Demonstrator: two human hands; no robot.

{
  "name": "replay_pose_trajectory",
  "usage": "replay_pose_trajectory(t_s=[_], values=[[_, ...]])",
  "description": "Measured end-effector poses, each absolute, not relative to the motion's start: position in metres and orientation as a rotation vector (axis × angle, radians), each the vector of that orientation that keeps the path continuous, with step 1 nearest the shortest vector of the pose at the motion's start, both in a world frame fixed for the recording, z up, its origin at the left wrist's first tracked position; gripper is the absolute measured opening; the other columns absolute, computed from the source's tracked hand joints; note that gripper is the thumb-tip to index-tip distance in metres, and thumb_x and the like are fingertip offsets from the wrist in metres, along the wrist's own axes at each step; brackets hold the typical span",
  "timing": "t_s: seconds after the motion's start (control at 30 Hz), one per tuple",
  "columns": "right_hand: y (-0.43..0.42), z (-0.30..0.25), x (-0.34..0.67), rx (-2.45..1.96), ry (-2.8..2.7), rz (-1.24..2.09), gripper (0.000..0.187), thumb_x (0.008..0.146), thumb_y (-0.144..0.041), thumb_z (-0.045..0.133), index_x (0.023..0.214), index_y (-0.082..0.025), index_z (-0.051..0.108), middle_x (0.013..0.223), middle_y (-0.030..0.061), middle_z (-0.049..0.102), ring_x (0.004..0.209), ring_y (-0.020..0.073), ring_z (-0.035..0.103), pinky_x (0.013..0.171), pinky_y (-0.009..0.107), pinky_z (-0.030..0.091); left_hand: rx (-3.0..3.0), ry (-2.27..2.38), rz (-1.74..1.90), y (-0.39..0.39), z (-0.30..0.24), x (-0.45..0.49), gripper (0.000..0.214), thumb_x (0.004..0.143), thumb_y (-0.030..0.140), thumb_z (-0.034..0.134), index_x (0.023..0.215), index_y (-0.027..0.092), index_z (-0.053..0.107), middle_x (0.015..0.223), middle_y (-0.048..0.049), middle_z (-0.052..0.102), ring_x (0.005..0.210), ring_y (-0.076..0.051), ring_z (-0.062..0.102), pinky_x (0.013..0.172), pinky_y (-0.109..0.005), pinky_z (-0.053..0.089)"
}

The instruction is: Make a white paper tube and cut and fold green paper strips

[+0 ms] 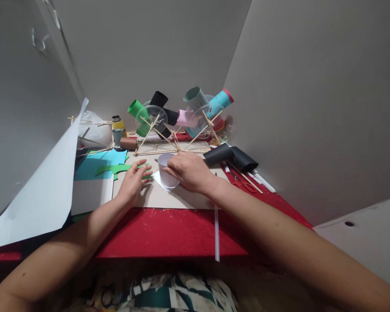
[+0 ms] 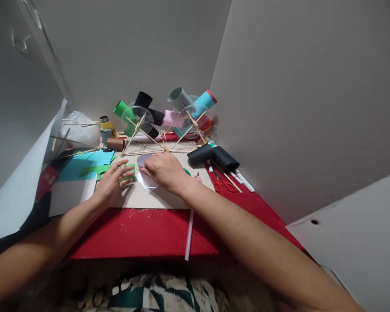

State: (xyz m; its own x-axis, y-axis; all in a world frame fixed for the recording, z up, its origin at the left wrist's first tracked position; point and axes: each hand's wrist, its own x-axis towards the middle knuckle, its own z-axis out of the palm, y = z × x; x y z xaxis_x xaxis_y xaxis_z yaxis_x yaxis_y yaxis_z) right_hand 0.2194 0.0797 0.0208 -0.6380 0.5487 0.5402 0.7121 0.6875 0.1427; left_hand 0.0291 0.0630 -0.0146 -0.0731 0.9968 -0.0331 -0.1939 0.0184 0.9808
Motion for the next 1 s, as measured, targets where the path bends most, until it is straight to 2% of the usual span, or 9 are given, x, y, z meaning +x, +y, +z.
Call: replay_pose_trajectory(t_s=[0.13,0.27,0.37,0.43,0.57,0.67,0.8,0.9,1.0], values=[[0.078,0.025,0.216,-0.938,-2.424,-0.462,0.032,0.096,-0.034,0.053,0.073,-0.016,0.065,0.069,0.0067,0.065,0.069,0.0198,0.051,0.063,0.031,0.026,1.057,1.132,1.268,0.061,-0.017,0.030,0.040,0.081,0.042,0.064,0.114,0.020,0.056,0.112,-0.0104,0.064,0.088,-0.016,0.063,0.071,-0.027,0.049],[0.078,0.030,0.216,-0.922,-2.363,-0.372,0.036,0.096,-0.037,0.050,0.069,-0.017,0.062,0.067,0.0038,0.060,0.067,0.0176,0.047,0.062,0.029,0.028,1.223,1.068,1.295,0.056,-0.013,0.031,0.056,0.078,0.046,0.069,0.124,0.021,0.051,0.121,-0.0121,0.061,0.109,-0.022,0.060,0.091,-0.035,0.047],[0.075,0.031,0.216,-0.913,-2.252,-0.133,0.041,0.096,-0.041,0.047,0.064,-0.018,0.059,0.063,0.0006,0.054,0.062,0.0147,0.045,0.059,0.027,0.028,1.443,1.001,1.285,0.050,-0.011,0.032,0.074,0.072,0.041,0.076,0.136,0.022,0.042,0.132,-0.0137,0.056,0.124,-0.025,0.052,0.104,-0.038,0.039],[0.071,0.030,0.215,-0.906,-2.172,0.076,0.042,0.095,-0.042,0.049,0.060,-0.019,0.055,0.059,-0.0018,0.049,0.058,0.0126,0.043,0.056,0.026,0.027,1.564,0.951,1.208,0.046,-0.011,0.033,0.088,0.071,0.038,0.078,0.144,0.024,0.032,0.133,-0.0138,0.054,0.122,-0.026,0.053,0.102,-0.038,0.041],[0.064,0.030,0.214,-0.873,-2.017,0.445,0.044,0.091,-0.043,0.053,0.054,-0.019,0.047,0.054,-0.0054,0.038,0.052,0.0100,0.036,0.051,0.024,0.026,1.655,0.991,1.041,0.042,-0.010,0.031,0.099,0.071,0.041,0.078,0.150,0.026,0.021,0.118,-0.0105,0.063,0.099,-0.025,0.063,0.083,-0.035,0.050],[0.058,0.033,0.218,-0.867,-1.915,0.663,0.044,0.089,-0.046,0.051,0.053,-0.020,0.047,0.053,-0.0051,0.036,0.052,0.0102,0.035,0.050,0.023,0.027,1.641,1.025,1.008,0.040,-0.005,0.030,0.097,0.070,0.042,0.078,0.149,0.025,0.024,0.114,-0.0095,0.064,0.093,-0.024,0.063,0.076,-0.031,0.050],[0.051,0.035,0.228,-0.893,-1.776,0.830,0.042,0.084,-0.048,0.055,0.055,-0.018,0.055,0.053,-0.0040,0.043,0.052,0.0109,0.039,0.051,0.024,0.031,1.485,0.937,1.058,0.040,0.005,0.030,0.093,0.072,0.040,0.076,0.148,0.023,0.025,0.119,-0.0123,0.063,0.102,-0.024,0.063,0.081,-0.031,0.050],[0.050,0.034,0.236,-0.942,-1.596,0.780,0.039,0.081,-0.049,0.060,0.058,-0.018,0.060,0.053,-0.0035,0.046,0.053,0.0114,0.040,0.051,0.025,0.032,1.373,0.928,1.237,0.042,0.009,0.029,0.075,0.076,0.041,0.073,0.140,0.021,0.039,0.121,-0.0122,0.063,0.103,-0.020,0.063,0.082,-0.027,0.051],[0.050,0.031,0.244,-0.992,-1.436,0.660,0.041,0.081,-0.049,0.060,0.054,-0.018,0.055,0.052,-0.0038,0.043,0.052,0.0112,0.037,0.051,0.025,0.032,1.290,0.978,1.405,0.043,0.011,0.027,0.049,0.078,0.043,0.070,0.118,0.018,0.056,0.109,-0.0090,0.067,0.081,-0.013,0.065,0.067,-0.022,0.051]])
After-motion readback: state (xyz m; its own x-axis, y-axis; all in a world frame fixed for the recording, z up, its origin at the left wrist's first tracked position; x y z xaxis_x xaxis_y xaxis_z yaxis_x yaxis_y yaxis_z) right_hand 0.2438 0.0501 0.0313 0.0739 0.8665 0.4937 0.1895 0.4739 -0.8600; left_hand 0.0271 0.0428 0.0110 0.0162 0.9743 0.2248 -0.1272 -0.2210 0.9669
